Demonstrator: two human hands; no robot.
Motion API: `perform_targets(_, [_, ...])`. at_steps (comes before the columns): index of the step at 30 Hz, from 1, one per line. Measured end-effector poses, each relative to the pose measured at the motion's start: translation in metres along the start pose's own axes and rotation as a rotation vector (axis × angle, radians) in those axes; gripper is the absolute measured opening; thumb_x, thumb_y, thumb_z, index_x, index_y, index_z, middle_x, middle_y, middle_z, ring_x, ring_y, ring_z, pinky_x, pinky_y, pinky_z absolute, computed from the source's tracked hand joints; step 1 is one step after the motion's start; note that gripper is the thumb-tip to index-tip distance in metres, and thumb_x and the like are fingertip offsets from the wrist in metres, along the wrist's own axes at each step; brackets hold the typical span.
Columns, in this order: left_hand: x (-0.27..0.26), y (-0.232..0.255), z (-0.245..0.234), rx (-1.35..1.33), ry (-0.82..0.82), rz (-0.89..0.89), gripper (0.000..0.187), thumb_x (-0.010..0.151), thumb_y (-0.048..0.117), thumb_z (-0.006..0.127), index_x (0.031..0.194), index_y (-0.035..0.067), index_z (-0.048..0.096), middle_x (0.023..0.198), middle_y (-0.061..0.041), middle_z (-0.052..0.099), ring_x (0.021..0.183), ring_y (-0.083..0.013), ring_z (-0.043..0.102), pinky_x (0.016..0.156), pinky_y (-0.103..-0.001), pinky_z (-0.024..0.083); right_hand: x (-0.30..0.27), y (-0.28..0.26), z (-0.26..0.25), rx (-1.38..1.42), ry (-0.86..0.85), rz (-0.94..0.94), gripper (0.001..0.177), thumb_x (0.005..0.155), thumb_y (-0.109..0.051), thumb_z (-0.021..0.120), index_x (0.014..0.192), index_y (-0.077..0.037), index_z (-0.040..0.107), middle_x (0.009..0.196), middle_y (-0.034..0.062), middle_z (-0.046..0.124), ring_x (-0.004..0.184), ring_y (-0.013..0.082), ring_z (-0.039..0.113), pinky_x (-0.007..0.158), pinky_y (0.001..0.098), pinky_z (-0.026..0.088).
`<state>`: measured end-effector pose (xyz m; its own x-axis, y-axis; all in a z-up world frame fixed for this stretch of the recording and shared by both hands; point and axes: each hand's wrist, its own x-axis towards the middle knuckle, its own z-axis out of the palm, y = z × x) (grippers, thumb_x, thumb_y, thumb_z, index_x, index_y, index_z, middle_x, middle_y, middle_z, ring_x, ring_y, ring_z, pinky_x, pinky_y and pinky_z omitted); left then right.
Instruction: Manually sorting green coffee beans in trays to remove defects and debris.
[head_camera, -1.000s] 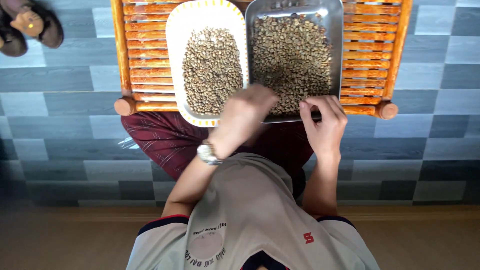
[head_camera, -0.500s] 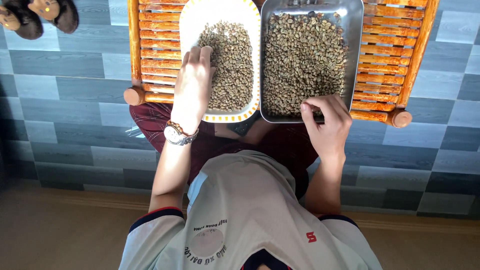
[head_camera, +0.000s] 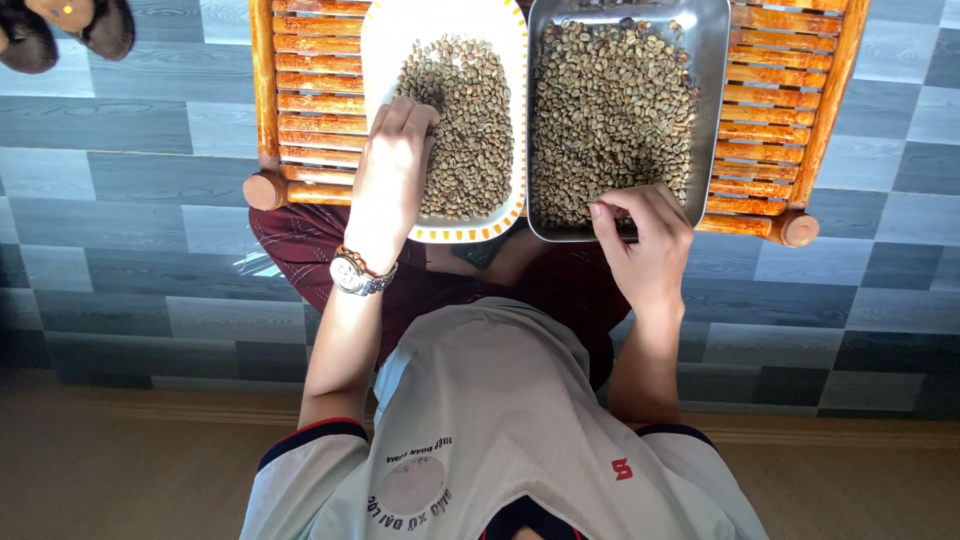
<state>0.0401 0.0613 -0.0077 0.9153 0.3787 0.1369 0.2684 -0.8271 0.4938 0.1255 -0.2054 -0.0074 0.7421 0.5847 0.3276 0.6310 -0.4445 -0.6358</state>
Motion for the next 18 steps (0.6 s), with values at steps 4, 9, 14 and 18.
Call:
perform_targets(4, [-0.002, -0.004, 0.005, 0.043, 0.024, 0.026, 0.021, 0.082, -0.007, 0.070, 0.100, 0.002, 0.067, 0.103, -0.009, 0.066, 0.097, -0.0247, 0.066, 0.087, -0.037, 0.058, -0.002, -0.002, 0.002, -0.019, -0.018, 0.005, 0.011, 0.088, 0.006, 0.080, 0.095, 0.003, 0.073, 0.088, 0.0104, 0.071, 0.078, 0.0220, 0.060, 0.073, 0.0326, 0.049])
perform_targets(9, [-0.001, -0.005, 0.005, 0.016, 0.064, 0.091, 0.021, 0.082, -0.011, 0.063, 0.099, 0.000, 0.068, 0.096, -0.011, 0.064, 0.090, -0.0252, 0.063, 0.082, -0.037, 0.056, 0.000, -0.012, 0.002, -0.019, -0.020, -0.003, 0.010, 0.088, 0.007, 0.079, 0.094, 0.003, 0.072, 0.086, 0.0098, 0.070, 0.076, 0.0217, 0.058, 0.073, 0.0328, 0.048])
perform_targets(14, [-0.001, -0.012, 0.011, 0.008, 0.086, 0.132, 0.022, 0.080, -0.014, 0.063, 0.098, -0.003, 0.068, 0.095, -0.013, 0.065, 0.088, -0.0255, 0.063, 0.081, -0.037, 0.058, 0.000, -0.021, 0.004, -0.039, -0.024, -0.004, 0.010, 0.087, 0.006, 0.079, 0.093, 0.002, 0.072, 0.087, 0.0095, 0.070, 0.076, 0.0213, 0.058, 0.075, 0.0326, 0.047])
perform_targets(18, [-0.002, -0.014, 0.010, -0.010, 0.093, 0.145, 0.022, 0.080, -0.014, 0.063, 0.099, -0.003, 0.068, 0.095, -0.014, 0.065, 0.090, -0.0277, 0.062, 0.082, -0.039, 0.056, 0.001, -0.027, 0.005, -0.027, -0.024, -0.005, 0.011, 0.086, 0.007, 0.078, 0.093, 0.003, 0.072, 0.085, 0.0096, 0.069, 0.077, 0.0213, 0.057, 0.074, 0.0323, 0.047])
